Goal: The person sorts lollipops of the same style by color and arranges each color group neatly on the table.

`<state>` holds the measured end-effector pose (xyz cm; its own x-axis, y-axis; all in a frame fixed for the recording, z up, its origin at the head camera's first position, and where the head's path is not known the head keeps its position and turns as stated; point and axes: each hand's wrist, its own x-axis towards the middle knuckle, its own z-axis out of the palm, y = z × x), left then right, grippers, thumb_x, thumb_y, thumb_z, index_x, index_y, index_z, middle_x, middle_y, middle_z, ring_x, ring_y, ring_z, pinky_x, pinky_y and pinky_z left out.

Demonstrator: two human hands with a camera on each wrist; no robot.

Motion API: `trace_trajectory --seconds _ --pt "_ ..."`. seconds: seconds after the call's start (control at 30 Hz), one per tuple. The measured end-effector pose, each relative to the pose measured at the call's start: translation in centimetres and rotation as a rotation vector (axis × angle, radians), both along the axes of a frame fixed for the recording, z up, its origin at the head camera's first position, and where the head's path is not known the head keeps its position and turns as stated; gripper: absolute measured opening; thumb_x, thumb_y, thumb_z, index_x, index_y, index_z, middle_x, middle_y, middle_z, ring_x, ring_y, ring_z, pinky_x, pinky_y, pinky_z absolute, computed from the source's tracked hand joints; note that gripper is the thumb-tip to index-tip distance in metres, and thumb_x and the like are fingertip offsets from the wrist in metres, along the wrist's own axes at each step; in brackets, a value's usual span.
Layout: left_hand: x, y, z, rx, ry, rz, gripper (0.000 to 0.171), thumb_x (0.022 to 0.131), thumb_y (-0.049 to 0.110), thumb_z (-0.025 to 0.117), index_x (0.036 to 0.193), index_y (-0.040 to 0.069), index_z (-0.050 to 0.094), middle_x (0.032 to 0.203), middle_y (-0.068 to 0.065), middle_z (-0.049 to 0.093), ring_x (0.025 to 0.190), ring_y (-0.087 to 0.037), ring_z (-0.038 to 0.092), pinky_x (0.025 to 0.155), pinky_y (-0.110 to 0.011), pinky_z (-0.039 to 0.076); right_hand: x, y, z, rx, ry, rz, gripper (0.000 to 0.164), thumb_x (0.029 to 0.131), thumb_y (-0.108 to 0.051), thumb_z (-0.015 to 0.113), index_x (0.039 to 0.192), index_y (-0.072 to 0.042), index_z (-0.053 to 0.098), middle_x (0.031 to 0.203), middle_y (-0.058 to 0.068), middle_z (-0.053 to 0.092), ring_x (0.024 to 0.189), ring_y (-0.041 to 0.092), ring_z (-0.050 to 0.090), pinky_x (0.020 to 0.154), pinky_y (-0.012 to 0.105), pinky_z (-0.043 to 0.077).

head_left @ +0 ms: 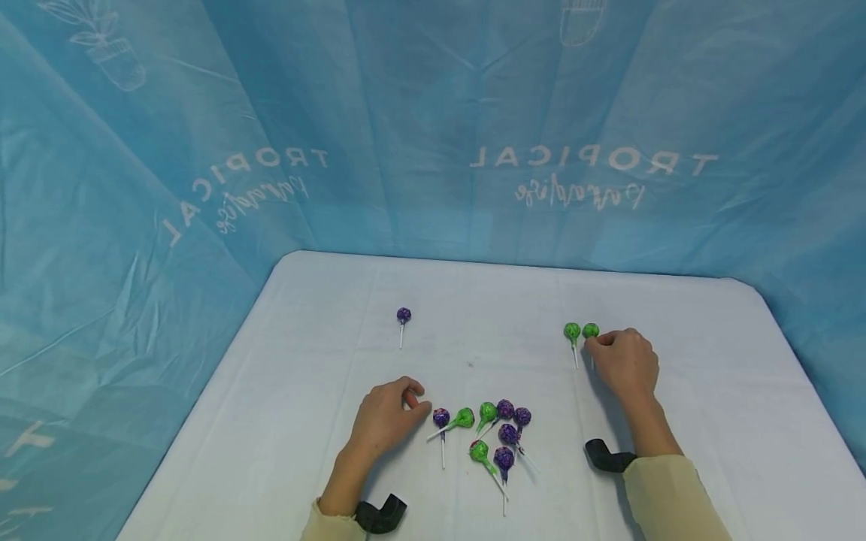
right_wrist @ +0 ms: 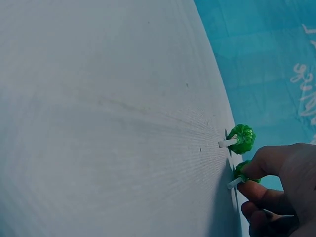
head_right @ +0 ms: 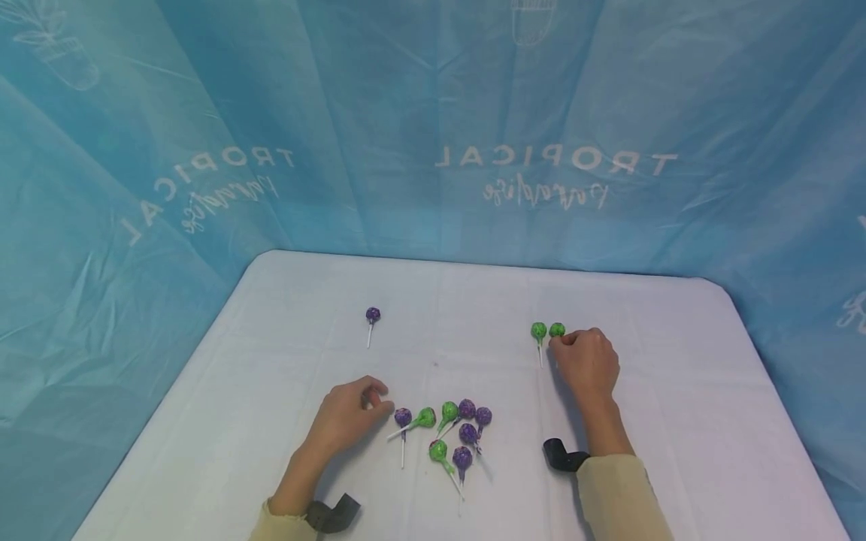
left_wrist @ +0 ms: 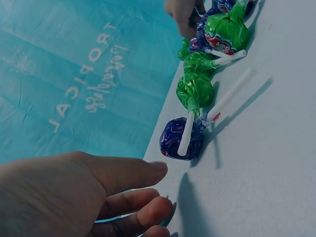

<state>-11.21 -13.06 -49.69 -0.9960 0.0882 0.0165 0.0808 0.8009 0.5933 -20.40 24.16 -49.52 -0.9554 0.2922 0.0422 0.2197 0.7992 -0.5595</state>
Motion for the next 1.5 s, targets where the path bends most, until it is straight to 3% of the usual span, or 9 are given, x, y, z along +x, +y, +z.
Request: trace_trajectory --seconds 0.33,0.63,0.87,1.3,1.5 --pt "0.2 0.4 0.2 -0.014 -0.032 -0.027 0.021 0.086 0.034 0.069 0.096 0.015 0.069 0.071 0.014 0.054 0.059 -0.007 0.046 0.056 -0.028 0.039 -0.1 0.2 0.4 0.003 -0.026 -0.004 0.025 0.084 -0.022 0.061 0.082 0.001 0.07 0.074 0.015 0.065 0.061 0.026 0.057 0.048 0.035 0.04" --pt "0.7 0.8 0.7 -0.016 -0.071 -0.033 0.031 0.085 0.05 0.065 0.082 0.02 0.066 0.066 0.014 0.052 0.058 -0.007 0.047 0.055 -0.028 0.039 -0.2 0.2 0.3 0.001 -0.034 -0.012 0.025 0.085 -0.023 0.06 0.082 0.0 0.07 0.074 0.014 0.064 0.062 0.026 0.057 0.048 0.035 0.04" --pt "1.5 0.9 1.0 -0.012 -0.121 -0.059 0.031 0.082 0.052 0.068 0.077 0.021 0.064 0.063 0.014 0.052 0.056 -0.005 0.048 0.053 -0.028 0.039 0.0 -0.1 -0.1 -0.003 -0.039 -0.009 0.027 0.085 -0.025 0.06 0.083 0.0 0.071 0.074 0.013 0.065 0.062 0.026 0.058 0.048 0.034 0.04" --pt "2.0 1.9 0.9 -0.081 -0.094 -0.071 0.03 0.078 0.047 0.073 0.068 0.022 0.061 0.056 0.015 0.048 0.052 -0.006 0.045 0.049 -0.028 0.037 -0.1 -0.1 -0.4 -0.003 -0.022 -0.015 0.03 0.086 -0.027 0.062 0.086 0.001 0.071 0.077 0.015 0.066 0.063 0.027 0.059 0.048 0.034 0.04" --pt "2.5 2.6 1.2 -0.107 -0.09 -0.03 0.033 0.078 0.047 0.073 0.062 0.02 0.061 0.055 0.012 0.049 0.051 -0.009 0.045 0.048 -0.029 0.038 -0.2 -0.1 -0.6 -0.002 -0.024 -0.003 0.03 0.086 -0.029 0.062 0.085 -0.001 0.072 0.077 0.014 0.066 0.064 0.026 0.059 0.05 0.035 0.041"
